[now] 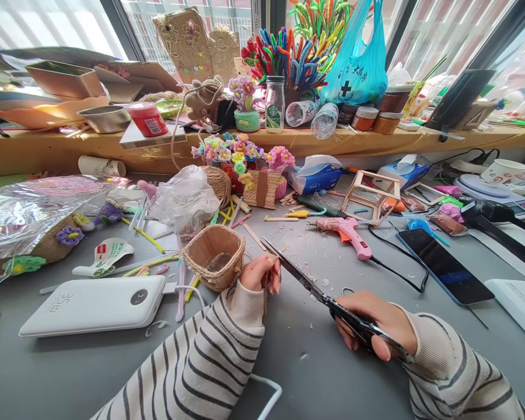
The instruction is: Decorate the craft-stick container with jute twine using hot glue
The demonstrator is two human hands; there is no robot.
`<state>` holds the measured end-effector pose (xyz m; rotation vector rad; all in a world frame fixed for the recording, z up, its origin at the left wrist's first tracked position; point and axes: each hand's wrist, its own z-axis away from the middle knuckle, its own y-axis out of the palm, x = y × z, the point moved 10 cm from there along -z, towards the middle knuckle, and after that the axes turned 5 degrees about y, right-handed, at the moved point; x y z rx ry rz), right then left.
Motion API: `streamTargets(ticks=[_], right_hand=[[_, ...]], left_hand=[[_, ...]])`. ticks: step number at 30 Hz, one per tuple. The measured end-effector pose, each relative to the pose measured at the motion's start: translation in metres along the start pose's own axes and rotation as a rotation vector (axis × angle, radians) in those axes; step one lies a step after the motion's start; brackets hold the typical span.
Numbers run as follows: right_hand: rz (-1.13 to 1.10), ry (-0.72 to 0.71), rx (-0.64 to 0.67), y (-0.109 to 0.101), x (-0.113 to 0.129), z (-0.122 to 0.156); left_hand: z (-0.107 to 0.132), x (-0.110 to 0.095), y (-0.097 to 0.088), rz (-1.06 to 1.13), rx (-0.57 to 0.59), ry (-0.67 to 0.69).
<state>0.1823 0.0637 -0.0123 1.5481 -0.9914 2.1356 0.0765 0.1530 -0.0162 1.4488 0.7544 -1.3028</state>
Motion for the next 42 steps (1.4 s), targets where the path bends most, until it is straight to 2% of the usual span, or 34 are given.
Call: streamTargets(ticks=[29,38,42], right_hand=[[-0.037,-0.003,-0.042,-0.002,-0.008,-0.001],[0.019,0.020,-0.110,-0.008,-0.005,-0.001],[0.067,0.041,-0.235,-0.022,-0.005,0.000]], left_hand=[[0.000,0.000,0.000,-0.021,-0.024,-0.031],[-0.001,-0.005,0.002,-0.012,0.001,0.021],[0.003,-0.007,0.009,-0.028,0.037,0.068]])
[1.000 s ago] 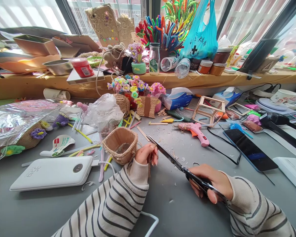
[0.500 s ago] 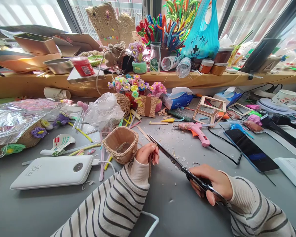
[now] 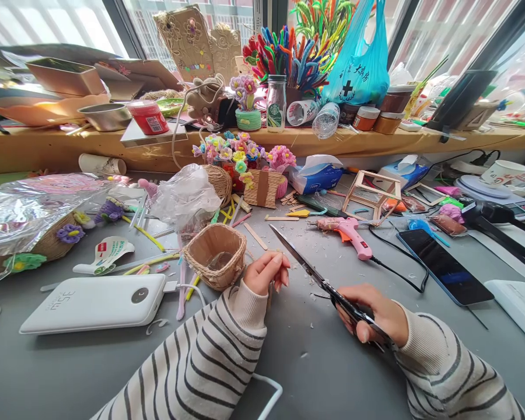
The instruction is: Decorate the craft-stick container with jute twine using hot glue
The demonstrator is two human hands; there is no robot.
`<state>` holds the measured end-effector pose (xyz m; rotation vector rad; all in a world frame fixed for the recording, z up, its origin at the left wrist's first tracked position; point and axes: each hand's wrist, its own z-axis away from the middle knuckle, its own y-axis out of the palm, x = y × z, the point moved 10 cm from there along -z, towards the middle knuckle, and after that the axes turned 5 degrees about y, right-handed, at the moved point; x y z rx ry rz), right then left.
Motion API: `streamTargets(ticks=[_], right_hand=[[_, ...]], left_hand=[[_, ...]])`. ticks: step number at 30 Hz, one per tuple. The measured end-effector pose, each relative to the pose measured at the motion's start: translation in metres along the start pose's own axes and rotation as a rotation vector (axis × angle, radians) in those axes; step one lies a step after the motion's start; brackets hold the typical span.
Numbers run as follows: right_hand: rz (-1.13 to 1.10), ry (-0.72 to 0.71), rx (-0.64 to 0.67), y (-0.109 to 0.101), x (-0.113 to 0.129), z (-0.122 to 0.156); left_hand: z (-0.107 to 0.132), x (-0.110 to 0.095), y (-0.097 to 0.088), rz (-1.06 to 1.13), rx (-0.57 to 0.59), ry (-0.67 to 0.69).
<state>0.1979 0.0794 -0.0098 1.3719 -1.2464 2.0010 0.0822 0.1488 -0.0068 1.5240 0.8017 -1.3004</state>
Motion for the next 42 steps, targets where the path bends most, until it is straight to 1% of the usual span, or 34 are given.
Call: streamTargets(ticks=[2,4,6,9,12,14,18,21,24,28,30,31,33,35,37,42], right_hand=[[0.091,0.059,-0.102,-0.011,-0.005,-0.002],[0.195,0.125,-0.180,-0.021,-0.009,-0.005],[0.277,0.171,-0.225,-0.029,-0.009,-0.011],[0.389,0.200,-0.286,-0.042,-0.002,-0.026],[0.598,0.220,-0.367,-0.055,0.007,-0.045],[0.679,0.249,-0.371,-0.057,0.008,-0.058],[0.699,0.260,-0.416,-0.056,0.014,-0.077],[0.717,0.266,-0.473,-0.055,0.017,-0.082],[0.727,0.254,-0.512,-0.057,0.018,-0.079],[0.681,0.167,-0.536,-0.058,0.021,-0.064],[0.602,0.082,-0.535,-0.054,0.025,-0.055],[0.523,0.020,-0.540,-0.052,0.027,-0.051],[0.299,-0.141,-0.552,-0.048,0.035,-0.041],[0.142,-0.259,-0.545,-0.044,0.040,-0.036],[0.079,-0.302,-0.524,-0.040,0.041,-0.035],[-0.001,-0.300,-0.480,-0.035,0.039,-0.040]], left_hand=[[0.003,-0.004,0.004,-0.038,0.005,0.058],[0.005,-0.005,0.008,-0.082,0.027,0.088],[0.006,-0.002,0.012,-0.098,0.060,0.077],[0.006,0.003,0.013,-0.054,0.083,0.038],[0.004,0.007,0.012,0.010,0.090,0.012],[0.004,0.008,0.012,0.031,0.084,0.010],[0.003,0.008,0.008,0.053,0.038,0.016],[0.004,0.008,0.007,0.053,0.010,0.005],[0.006,0.008,0.006,0.022,-0.013,0.005],[0.007,0.013,0.006,-0.051,-0.010,-0.014],[0.006,0.015,0.004,-0.083,-0.023,-0.033],[0.006,0.016,0.003,-0.093,-0.031,-0.044],[0.005,0.016,0.003,-0.107,-0.029,-0.058],[0.005,0.015,0.007,-0.116,0.004,-0.059],[0.005,0.013,0.009,-0.110,0.026,-0.045],[0.006,0.012,0.012,-0.074,0.037,-0.056]])
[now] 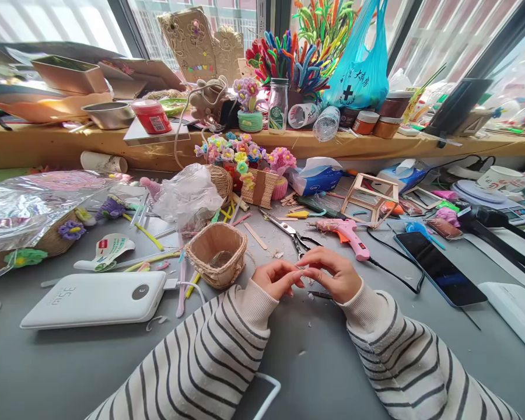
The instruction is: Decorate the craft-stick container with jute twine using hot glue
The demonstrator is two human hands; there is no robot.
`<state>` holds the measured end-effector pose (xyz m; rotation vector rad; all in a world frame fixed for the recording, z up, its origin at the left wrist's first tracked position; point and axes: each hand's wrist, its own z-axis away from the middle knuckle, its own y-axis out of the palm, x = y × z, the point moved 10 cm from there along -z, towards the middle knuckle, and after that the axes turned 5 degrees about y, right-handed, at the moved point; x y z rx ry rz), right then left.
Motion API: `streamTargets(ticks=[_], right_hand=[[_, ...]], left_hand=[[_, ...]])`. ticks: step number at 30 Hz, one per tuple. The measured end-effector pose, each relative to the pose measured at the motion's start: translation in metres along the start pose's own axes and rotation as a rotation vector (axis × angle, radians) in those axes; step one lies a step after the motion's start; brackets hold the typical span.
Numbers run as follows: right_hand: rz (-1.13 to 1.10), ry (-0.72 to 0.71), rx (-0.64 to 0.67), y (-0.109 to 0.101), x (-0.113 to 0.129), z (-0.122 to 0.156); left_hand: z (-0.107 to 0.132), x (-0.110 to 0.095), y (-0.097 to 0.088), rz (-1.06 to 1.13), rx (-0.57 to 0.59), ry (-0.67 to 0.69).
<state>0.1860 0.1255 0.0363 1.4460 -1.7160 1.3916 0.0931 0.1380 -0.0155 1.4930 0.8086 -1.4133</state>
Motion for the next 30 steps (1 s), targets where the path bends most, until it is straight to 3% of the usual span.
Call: streamTargets(ticks=[14,22,30], right_hand=[[-0.052,0.097,-0.133,-0.008,-0.009,0.002],[-0.087,0.154,-0.110,-0.004,-0.015,0.002],[-0.307,0.182,-0.013,0.007,-0.020,0.002]], left_hand=[[-0.003,0.005,0.005,0.044,0.042,0.010],[-0.003,0.004,0.001,-0.064,-0.001,0.034],[0.007,-0.014,-0.002,-0.051,-0.026,0.193]])
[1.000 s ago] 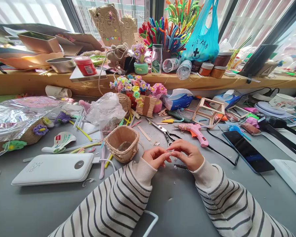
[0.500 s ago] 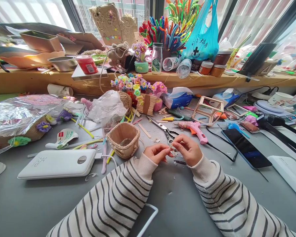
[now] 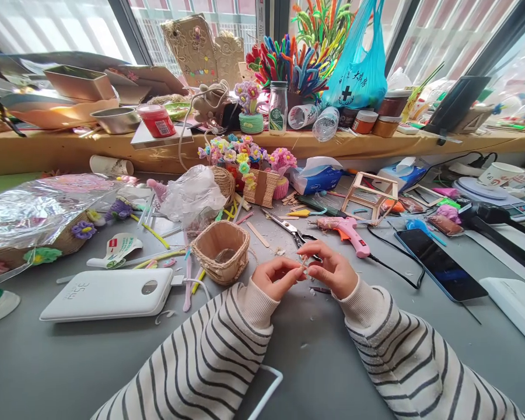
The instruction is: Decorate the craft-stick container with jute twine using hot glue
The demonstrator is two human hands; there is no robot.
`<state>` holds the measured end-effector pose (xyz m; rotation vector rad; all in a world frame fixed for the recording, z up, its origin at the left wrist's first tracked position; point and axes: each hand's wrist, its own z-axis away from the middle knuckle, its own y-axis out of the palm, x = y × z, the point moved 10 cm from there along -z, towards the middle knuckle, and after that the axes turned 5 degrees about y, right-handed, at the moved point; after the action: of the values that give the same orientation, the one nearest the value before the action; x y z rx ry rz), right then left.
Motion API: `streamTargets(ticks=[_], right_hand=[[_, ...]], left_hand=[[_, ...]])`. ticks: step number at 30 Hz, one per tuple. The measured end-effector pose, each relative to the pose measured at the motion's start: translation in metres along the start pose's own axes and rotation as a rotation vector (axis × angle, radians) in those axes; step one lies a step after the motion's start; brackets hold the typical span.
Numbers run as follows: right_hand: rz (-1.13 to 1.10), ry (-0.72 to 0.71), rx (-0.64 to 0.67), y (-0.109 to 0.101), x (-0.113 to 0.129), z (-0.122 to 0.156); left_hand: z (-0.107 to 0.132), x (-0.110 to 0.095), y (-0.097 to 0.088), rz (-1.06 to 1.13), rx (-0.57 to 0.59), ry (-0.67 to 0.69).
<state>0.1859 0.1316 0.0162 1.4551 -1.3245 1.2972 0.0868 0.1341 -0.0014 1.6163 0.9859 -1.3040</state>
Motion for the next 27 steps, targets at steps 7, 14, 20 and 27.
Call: streamTargets(ticks=[7,14,20,27], right_hand=[[-0.142,0.030,-0.009,-0.001,-0.011,0.001],[-0.419,0.207,-0.109,-0.007,-0.028,0.001],[-0.403,0.210,-0.091,-0.003,-0.027,-0.003],[-0.306,0.166,-0.126,-0.013,-0.024,-0.004]], left_hand=[[0.005,0.000,0.009,-0.237,0.060,0.097],[0.044,-0.090,0.024,-1.171,-0.088,0.645],[0.025,-0.130,-0.036,-1.717,-0.283,0.398],[0.010,-0.110,-0.066,-1.728,-0.103,-0.031]])
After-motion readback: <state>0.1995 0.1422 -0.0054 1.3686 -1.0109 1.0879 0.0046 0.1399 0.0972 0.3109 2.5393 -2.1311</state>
